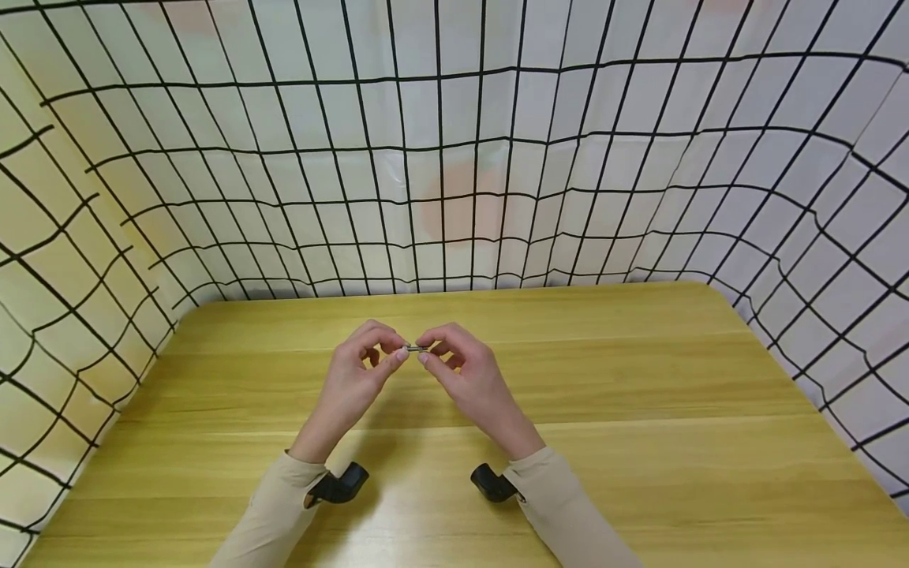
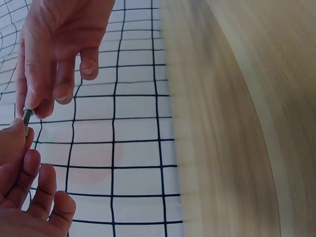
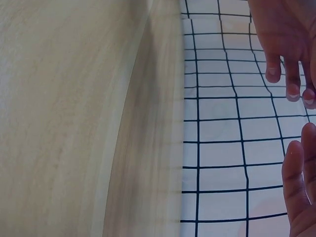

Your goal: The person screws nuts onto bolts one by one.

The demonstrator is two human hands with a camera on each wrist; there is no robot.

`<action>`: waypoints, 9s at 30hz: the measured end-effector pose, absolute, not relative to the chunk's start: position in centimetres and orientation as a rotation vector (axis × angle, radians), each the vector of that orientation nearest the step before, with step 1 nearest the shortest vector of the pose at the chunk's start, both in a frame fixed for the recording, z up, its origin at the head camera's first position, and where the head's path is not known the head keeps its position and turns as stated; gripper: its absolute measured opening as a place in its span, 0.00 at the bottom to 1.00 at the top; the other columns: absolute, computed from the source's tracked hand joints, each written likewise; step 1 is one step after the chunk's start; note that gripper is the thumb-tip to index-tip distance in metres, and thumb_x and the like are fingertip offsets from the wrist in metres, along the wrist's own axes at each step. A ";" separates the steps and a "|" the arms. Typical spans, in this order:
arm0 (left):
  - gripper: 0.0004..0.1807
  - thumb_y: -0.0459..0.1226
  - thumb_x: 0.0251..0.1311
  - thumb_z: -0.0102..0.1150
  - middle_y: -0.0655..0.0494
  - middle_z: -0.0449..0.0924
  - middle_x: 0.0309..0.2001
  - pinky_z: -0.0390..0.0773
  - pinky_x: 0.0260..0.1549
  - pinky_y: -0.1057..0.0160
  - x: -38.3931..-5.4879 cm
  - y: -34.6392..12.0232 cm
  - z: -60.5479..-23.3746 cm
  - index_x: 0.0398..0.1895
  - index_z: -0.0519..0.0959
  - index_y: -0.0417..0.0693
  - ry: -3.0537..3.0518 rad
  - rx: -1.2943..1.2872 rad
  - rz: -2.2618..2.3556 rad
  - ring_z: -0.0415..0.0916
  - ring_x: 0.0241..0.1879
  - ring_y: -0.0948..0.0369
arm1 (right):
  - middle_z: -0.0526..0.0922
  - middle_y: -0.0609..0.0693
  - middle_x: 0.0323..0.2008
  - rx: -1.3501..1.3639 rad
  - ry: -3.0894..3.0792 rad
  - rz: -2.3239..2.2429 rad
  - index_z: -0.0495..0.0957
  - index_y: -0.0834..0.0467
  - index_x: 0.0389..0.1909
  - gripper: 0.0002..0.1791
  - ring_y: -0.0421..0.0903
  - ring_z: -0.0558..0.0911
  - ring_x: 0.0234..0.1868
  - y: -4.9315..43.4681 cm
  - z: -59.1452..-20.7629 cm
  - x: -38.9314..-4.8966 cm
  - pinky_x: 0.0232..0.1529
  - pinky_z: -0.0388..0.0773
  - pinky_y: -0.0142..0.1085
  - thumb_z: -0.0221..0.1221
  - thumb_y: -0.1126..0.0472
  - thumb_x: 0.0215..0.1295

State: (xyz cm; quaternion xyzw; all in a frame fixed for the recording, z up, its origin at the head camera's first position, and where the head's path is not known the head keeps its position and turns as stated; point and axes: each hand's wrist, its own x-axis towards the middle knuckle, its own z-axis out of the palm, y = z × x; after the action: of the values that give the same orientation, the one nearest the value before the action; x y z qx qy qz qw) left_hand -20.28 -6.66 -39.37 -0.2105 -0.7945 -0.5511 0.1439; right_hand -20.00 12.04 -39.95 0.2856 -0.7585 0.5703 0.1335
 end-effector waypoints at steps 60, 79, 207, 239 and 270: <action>0.02 0.28 0.62 0.62 0.48 0.76 0.36 0.64 0.34 0.58 -18.1 -5.7 -36.5 0.35 0.81 0.34 -2.276 -0.576 -1.674 0.69 0.36 0.59 | 0.80 0.51 0.31 0.769 -2.255 1.662 0.79 0.61 0.40 0.02 0.46 0.78 0.30 12.0 -39.7 -19.7 0.30 0.77 0.37 0.58 0.67 0.70; 0.02 0.26 0.62 0.61 0.44 0.76 0.37 0.64 0.35 0.53 -18.0 -5.9 -36.1 0.35 0.81 0.33 -2.263 -0.562 -1.716 0.69 0.37 0.54 | 0.80 0.51 0.48 0.914 -2.239 1.436 0.77 0.60 0.53 0.21 0.45 0.80 0.38 12.2 -40.9 -20.9 0.33 0.78 0.37 0.67 0.72 0.59; 0.02 0.26 0.62 0.62 0.46 0.75 0.36 0.66 0.36 0.48 -17.9 -5.8 -36.2 0.36 0.81 0.35 -2.288 -0.599 -1.664 0.69 0.37 0.54 | 0.79 0.56 0.40 0.914 -2.146 1.499 0.77 0.65 0.42 0.12 0.49 0.77 0.38 11.9 -38.3 -19.1 0.31 0.76 0.38 0.62 0.78 0.60; 0.02 0.26 0.62 0.62 0.44 0.75 0.36 0.67 0.35 0.46 -18.0 -5.8 -36.2 0.36 0.81 0.34 -2.269 -0.607 -1.660 0.68 0.36 0.54 | 0.81 0.55 0.44 0.869 -2.234 1.519 0.77 0.63 0.49 0.15 0.49 0.80 0.37 12.2 -38.7 -19.6 0.33 0.77 0.38 0.63 0.75 0.61; 0.03 0.32 0.62 0.65 0.60 0.75 0.36 0.68 0.34 0.51 -20.4 -6.1 -39.8 0.35 0.83 0.49 -2.242 -0.643 -1.622 0.69 0.36 0.62 | 0.83 0.49 0.40 0.762 -2.293 1.682 0.79 0.53 0.50 0.10 0.49 0.81 0.35 12.5 -41.4 -20.8 0.33 0.78 0.37 0.60 0.58 0.70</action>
State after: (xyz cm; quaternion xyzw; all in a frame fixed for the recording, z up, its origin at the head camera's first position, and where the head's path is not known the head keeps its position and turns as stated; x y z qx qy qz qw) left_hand -20.37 -6.13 -39.79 -0.2237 -0.7802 -0.5646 0.1499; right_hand -20.80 12.49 -41.42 0.2576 -0.7751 0.5684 0.0985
